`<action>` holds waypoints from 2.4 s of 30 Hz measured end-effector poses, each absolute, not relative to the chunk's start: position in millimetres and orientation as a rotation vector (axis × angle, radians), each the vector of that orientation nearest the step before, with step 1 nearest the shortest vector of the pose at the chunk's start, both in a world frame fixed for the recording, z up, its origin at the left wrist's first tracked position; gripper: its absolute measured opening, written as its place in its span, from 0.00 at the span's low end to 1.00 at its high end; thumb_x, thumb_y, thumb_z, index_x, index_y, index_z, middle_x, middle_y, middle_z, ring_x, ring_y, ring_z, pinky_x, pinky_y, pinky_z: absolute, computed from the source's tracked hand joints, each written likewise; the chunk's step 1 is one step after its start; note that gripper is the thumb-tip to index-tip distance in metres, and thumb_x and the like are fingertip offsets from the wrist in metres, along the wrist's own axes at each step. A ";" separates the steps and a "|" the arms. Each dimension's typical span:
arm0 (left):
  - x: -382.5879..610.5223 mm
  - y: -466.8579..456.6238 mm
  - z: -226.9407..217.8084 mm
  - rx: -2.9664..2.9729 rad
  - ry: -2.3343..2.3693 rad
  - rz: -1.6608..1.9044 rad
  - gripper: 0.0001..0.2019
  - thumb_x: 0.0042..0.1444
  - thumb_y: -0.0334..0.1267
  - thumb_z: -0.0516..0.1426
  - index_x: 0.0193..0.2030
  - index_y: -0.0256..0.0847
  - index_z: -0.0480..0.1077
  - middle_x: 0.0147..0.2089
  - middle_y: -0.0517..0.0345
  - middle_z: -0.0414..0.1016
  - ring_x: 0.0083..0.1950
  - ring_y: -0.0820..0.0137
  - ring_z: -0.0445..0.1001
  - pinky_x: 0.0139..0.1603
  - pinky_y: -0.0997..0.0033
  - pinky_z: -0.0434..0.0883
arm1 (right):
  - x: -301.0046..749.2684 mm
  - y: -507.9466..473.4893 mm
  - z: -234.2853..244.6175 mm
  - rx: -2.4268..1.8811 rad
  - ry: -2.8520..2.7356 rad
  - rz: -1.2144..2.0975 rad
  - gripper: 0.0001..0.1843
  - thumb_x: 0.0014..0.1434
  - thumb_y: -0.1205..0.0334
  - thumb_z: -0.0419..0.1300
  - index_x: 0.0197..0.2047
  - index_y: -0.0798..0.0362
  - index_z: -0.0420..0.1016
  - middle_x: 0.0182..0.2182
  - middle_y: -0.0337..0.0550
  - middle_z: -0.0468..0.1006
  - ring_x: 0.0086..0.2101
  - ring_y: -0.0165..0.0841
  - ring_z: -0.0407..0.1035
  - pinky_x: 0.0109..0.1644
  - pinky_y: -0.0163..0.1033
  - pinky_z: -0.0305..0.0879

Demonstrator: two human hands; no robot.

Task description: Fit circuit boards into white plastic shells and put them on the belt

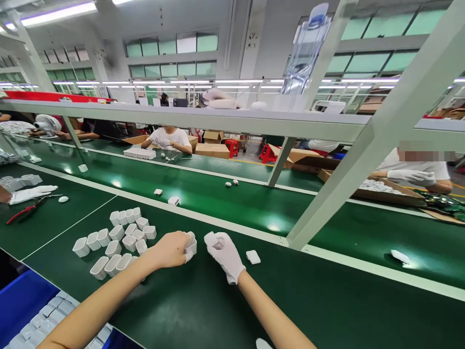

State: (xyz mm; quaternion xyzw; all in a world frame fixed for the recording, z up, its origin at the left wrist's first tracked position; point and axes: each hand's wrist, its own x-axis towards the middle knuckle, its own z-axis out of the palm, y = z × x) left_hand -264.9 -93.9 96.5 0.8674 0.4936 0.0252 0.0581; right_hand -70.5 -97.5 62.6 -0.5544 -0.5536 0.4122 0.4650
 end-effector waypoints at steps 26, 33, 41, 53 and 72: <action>-239.7 -108.2 37.6 2.046 1.057 0.354 0.24 0.47 0.40 0.63 0.53 0.48 0.68 0.34 0.64 0.70 0.35 0.68 0.70 0.37 0.72 0.65 | -35.8 -144.6 35.2 -0.828 -0.351 1.875 0.11 0.58 0.54 0.63 0.40 0.51 0.75 0.44 0.45 0.78 0.40 0.33 0.73 0.48 0.39 0.69; -234.1 -113.4 27.4 2.034 1.060 0.409 0.25 0.51 0.41 0.61 0.57 0.45 0.66 0.32 0.64 0.70 0.34 0.69 0.70 0.39 0.71 0.66 | -32.0 -148.4 35.6 -0.904 -0.365 1.812 0.21 0.55 0.58 0.66 0.52 0.49 0.71 0.49 0.45 0.76 0.46 0.37 0.73 0.55 0.44 0.67; -234.2 -111.1 26.1 2.111 1.057 0.394 0.26 0.52 0.39 0.62 0.58 0.44 0.65 0.30 0.64 0.71 0.32 0.69 0.69 0.37 0.72 0.66 | -34.5 -149.8 35.9 -0.906 -0.314 1.831 0.13 0.59 0.55 0.62 0.47 0.49 0.75 0.44 0.42 0.76 0.44 0.34 0.71 0.53 0.41 0.69; -236.6 -109.4 19.8 2.284 1.025 0.367 0.23 0.57 0.50 0.58 0.58 0.46 0.64 0.33 0.62 0.75 0.35 0.66 0.72 0.40 0.68 0.65 | -34.3 -145.1 31.9 -0.804 -0.368 1.854 0.09 0.63 0.57 0.58 0.37 0.53 0.78 0.37 0.39 0.75 0.37 0.27 0.67 0.46 0.32 0.69; -237.4 -109.3 17.4 2.371 1.052 0.324 0.25 0.56 0.53 0.57 0.57 0.44 0.65 0.33 0.59 0.75 0.36 0.63 0.74 0.41 0.66 0.67 | -33.0 -150.0 37.4 -0.852 -0.371 1.834 0.22 0.57 0.57 0.62 0.54 0.51 0.73 0.50 0.48 0.75 0.47 0.37 0.70 0.51 0.42 0.67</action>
